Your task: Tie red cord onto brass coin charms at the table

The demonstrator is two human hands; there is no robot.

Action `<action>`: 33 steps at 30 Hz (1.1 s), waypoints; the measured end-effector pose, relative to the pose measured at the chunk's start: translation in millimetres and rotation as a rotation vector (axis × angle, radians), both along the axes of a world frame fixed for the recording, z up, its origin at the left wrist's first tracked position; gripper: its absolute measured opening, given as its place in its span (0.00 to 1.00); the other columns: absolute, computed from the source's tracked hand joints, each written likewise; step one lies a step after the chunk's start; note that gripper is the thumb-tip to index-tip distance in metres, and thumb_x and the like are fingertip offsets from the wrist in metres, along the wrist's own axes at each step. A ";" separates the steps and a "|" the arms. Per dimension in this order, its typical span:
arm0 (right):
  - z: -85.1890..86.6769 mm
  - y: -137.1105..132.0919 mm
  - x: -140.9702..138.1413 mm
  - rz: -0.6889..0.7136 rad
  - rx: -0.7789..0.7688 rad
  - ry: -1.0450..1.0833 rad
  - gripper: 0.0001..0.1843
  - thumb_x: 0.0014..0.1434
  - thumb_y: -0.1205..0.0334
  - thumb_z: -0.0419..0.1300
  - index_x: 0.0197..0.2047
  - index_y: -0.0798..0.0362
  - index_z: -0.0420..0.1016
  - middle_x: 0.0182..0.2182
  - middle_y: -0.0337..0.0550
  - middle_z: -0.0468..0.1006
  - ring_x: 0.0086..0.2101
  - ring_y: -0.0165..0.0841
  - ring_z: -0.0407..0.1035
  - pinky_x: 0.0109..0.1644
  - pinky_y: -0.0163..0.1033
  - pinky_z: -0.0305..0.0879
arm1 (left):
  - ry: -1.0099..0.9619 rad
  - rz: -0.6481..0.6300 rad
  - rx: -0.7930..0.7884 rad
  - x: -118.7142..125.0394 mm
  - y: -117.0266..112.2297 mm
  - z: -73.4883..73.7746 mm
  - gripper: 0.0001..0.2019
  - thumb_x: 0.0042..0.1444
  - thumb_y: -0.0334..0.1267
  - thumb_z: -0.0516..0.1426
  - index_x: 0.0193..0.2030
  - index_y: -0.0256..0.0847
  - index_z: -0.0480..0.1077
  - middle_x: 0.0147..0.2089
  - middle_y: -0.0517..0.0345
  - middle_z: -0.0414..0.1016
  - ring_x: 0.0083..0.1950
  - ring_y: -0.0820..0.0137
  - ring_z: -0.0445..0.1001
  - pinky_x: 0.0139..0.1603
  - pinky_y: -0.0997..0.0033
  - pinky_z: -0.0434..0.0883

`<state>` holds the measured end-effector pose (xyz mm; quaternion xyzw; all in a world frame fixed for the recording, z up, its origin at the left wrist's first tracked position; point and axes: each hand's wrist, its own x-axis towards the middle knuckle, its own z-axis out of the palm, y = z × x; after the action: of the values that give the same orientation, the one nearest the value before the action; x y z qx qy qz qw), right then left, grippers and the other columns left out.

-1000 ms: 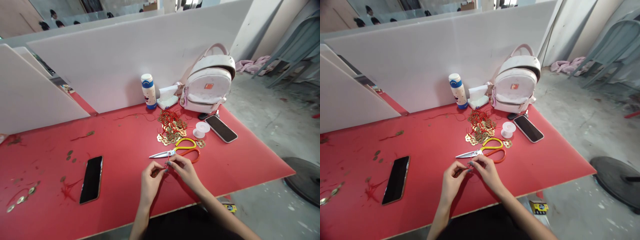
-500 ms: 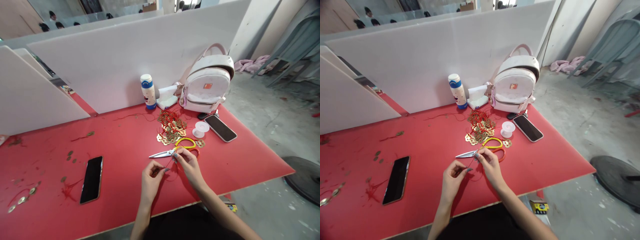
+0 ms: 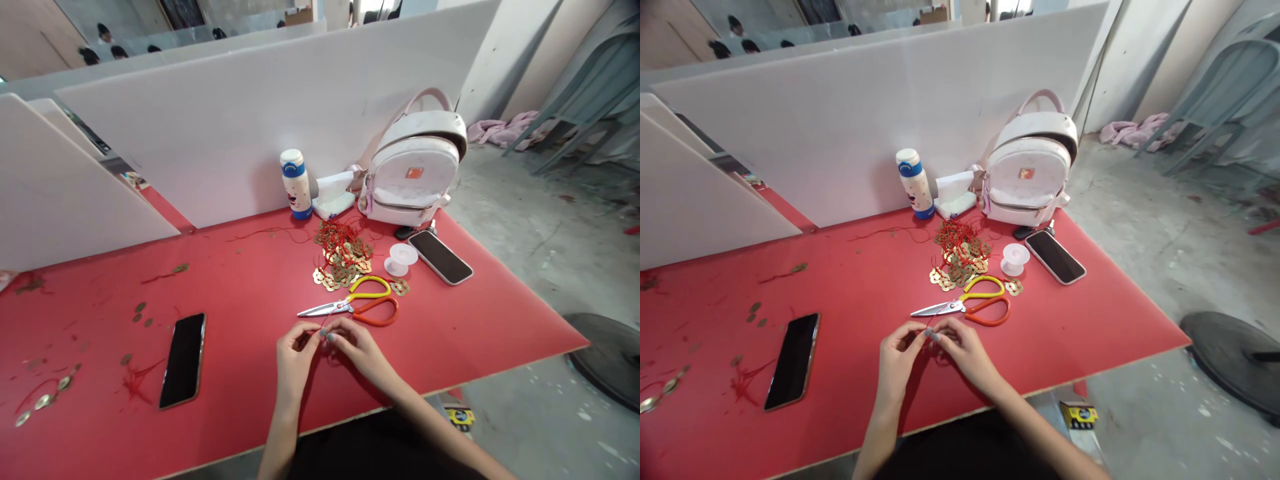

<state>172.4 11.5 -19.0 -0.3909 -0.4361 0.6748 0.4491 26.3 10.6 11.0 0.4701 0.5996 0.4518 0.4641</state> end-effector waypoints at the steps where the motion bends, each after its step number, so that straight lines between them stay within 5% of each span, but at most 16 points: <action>1: -1.3 -0.9 -0.3 0.020 0.023 -0.056 0.16 0.61 0.48 0.61 0.36 0.54 0.71 0.27 0.39 0.75 0.26 0.31 0.70 0.32 0.36 0.68 | 0.014 0.004 0.011 -1.0 0.4 -0.7 0.06 0.51 0.38 0.62 0.30 0.37 0.77 0.29 0.55 0.79 0.32 0.67 0.76 0.34 0.73 0.73; 7: 11.9 0.8 6.8 0.101 0.238 -0.313 0.09 0.64 0.57 0.57 0.35 0.53 0.69 0.29 0.42 0.76 0.31 0.32 0.70 0.35 0.36 0.66 | 0.102 0.018 0.034 -6.6 0.7 -2.6 0.06 0.53 0.38 0.61 0.31 0.38 0.77 0.30 0.56 0.79 0.33 0.66 0.76 0.35 0.72 0.73; 11: 16.1 0.2 9.3 0.164 0.103 -0.204 0.09 0.65 0.56 0.53 0.37 0.52 0.64 0.24 0.36 0.71 0.23 0.29 0.67 0.28 0.34 0.64 | 0.173 0.028 0.066 -9.1 1.1 -1.1 0.05 0.54 0.38 0.60 0.31 0.39 0.76 0.31 0.56 0.78 0.33 0.66 0.76 0.36 0.72 0.72; 16: 16.7 1.0 12.1 0.214 0.122 -0.389 0.06 0.62 0.63 0.57 0.34 0.54 0.72 0.24 0.39 0.76 0.21 0.29 0.67 0.26 0.32 0.61 | 0.211 0.014 0.084 -9.9 2.9 -1.5 0.06 0.54 0.37 0.59 0.30 0.39 0.76 0.30 0.57 0.77 0.33 0.67 0.75 0.35 0.72 0.70; 23: 37.5 11.7 30.1 0.146 0.545 -0.714 0.07 0.63 0.64 0.58 0.35 0.50 0.78 0.32 0.44 0.79 0.33 0.37 0.72 0.38 0.37 0.64 | 0.444 -0.149 0.183 -5.6 2.4 -0.4 0.05 0.54 0.37 0.62 0.29 0.45 0.79 0.31 0.57 0.80 0.33 0.64 0.69 0.37 0.68 0.64; 28: 39.8 24.1 38.2 0.019 0.672 -0.650 0.10 0.65 0.61 0.58 0.33 0.49 0.78 0.28 0.44 0.77 0.32 0.37 0.68 0.36 0.38 0.61 | 0.177 -0.318 0.166 -4.6 2.7 4.2 0.06 0.55 0.38 0.62 0.29 0.43 0.79 0.31 0.54 0.79 0.35 0.63 0.74 0.39 0.67 0.67; 33: 27.4 21.2 26.9 0.011 0.550 -0.521 0.11 0.65 0.63 0.56 0.32 0.51 0.75 0.28 0.42 0.77 0.31 0.35 0.70 0.37 0.37 0.63 | 0.001 -0.239 0.159 -3.7 2.1 9.3 0.10 0.56 0.41 0.61 0.27 0.40 0.75 0.28 0.57 0.74 0.31 0.68 0.72 0.34 0.73 0.67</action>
<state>199.3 32.7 8.4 -0.4120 -0.7025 0.4130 0.4077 22.6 12.6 20.3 0.5738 0.5019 0.4390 0.4756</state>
